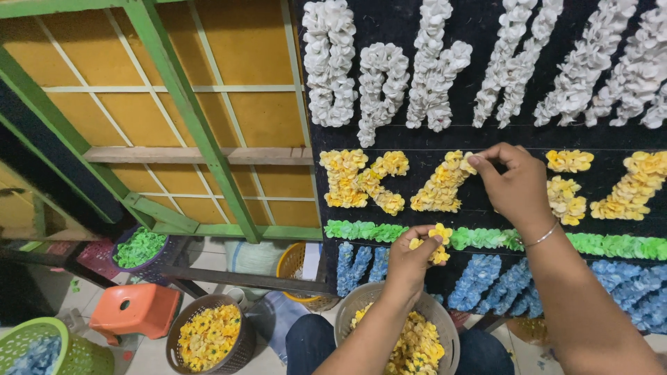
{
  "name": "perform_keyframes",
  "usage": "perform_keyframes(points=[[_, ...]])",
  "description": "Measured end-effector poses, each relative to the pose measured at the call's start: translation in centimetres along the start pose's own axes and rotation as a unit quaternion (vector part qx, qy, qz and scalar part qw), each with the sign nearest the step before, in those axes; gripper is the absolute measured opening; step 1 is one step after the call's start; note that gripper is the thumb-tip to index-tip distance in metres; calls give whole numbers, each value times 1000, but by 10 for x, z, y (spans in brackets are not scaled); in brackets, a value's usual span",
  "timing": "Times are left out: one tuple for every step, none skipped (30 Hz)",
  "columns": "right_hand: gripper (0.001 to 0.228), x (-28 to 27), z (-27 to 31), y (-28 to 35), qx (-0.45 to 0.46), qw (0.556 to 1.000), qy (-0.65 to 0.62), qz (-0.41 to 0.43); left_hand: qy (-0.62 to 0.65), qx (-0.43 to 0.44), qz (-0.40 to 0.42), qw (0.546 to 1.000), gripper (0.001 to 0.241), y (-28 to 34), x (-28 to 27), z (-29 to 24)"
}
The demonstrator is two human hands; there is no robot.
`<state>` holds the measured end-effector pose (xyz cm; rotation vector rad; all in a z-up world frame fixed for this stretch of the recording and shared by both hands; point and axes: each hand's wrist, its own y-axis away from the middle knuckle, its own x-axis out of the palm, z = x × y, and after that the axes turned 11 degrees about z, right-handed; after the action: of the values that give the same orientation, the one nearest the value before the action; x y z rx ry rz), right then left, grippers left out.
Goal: The person sits on the floor and arranges yellow artificial flowers onto a black board to form letters. They pick flowers from a basket on their lap and place them carefully to complete the word 'KAI' in the center of the board.
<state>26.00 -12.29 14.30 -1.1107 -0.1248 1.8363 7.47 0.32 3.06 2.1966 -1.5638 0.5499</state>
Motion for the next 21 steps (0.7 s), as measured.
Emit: perform_keyframes(points=[[20, 0, 0, -4, 2, 1000, 1, 0, 0, -2, 1, 1000, 28, 0, 2, 0], [22, 0, 1, -8, 17, 1000, 15, -1, 5, -3, -1, 1000, 27, 1, 3, 0], [24, 1, 1, -9, 33, 999, 29, 1, 10, -7, -4, 1000, 25, 3, 5, 1], [24, -1, 2, -10, 36, 999, 30, 3, 11, -10, -5, 1000, 25, 4, 5, 3], [25, -2, 2, -12, 31, 999, 40, 16, 10, -3, -1, 1000, 24, 5, 6, 4], [25, -4, 3, -14, 25, 998, 50, 30, 9, 4, 3, 1000, 24, 5, 7, 6], [25, -4, 9, -10, 26, 998, 51, 32, 10, 2, 2, 1000, 24, 7, 8, 9], [14, -4, 16, -7, 15, 999, 41, 27, 34, 47, 15, 998, 29, 10, 9, 11], [7, -4, 24, -5, 2, 999, 31, 22, 58, 94, 28, 994, 35, 12, 10, 13], [7, -5, 11, -6, 1, 999, 31, 24, 60, 94, 26, 993, 35, 13, 12, 12], [10, -6, -1, -7, 12, 999, 21, 24, 31, 46, 13, 998, 28, 14, 12, 11], [17, -6, -12, -9, 23, 999, 10, 25, 3, -2, 2, 1000, 23, 15, 13, 9], [17, -2, -13, -9, 19, 999, 10, 27, 5, 1, 0, 1000, 23, 18, 11, 10], [19, 1, -14, -9, 12, 1000, 23, 17, 5, -1, -1, 1000, 23, 21, 11, 10], [21, 4, -14, -9, 5, 999, 36, 6, 5, -3, 0, 1000, 22, 24, 10, 10], [21, 6, -19, -15, 1, 999, 35, 7, 7, 0, -2, 1000, 22, 24, 11, 10], [23, 7, -26, -17, -20, 998, 54, -6, 7, -7, -2, 1000, 21, 26, 11, 13], [24, 9, -33, -19, -41, 996, 72, -18, 6, -14, -2, 1000, 20, 27, 11, 16], [24, 2, -23, -14, -42, 996, 71, -19, 6, -12, -2, 1000, 20, 30, 11, 17], [23, -5, -12, -9, 6, 999, 30, 16, -1, -15, -1, 1000, 18, 32, 12, 16], [22, -12, -2, -7, 54, 997, -12, 51, -8, -17, -1, 1000, 17, 32, 12, 14]])
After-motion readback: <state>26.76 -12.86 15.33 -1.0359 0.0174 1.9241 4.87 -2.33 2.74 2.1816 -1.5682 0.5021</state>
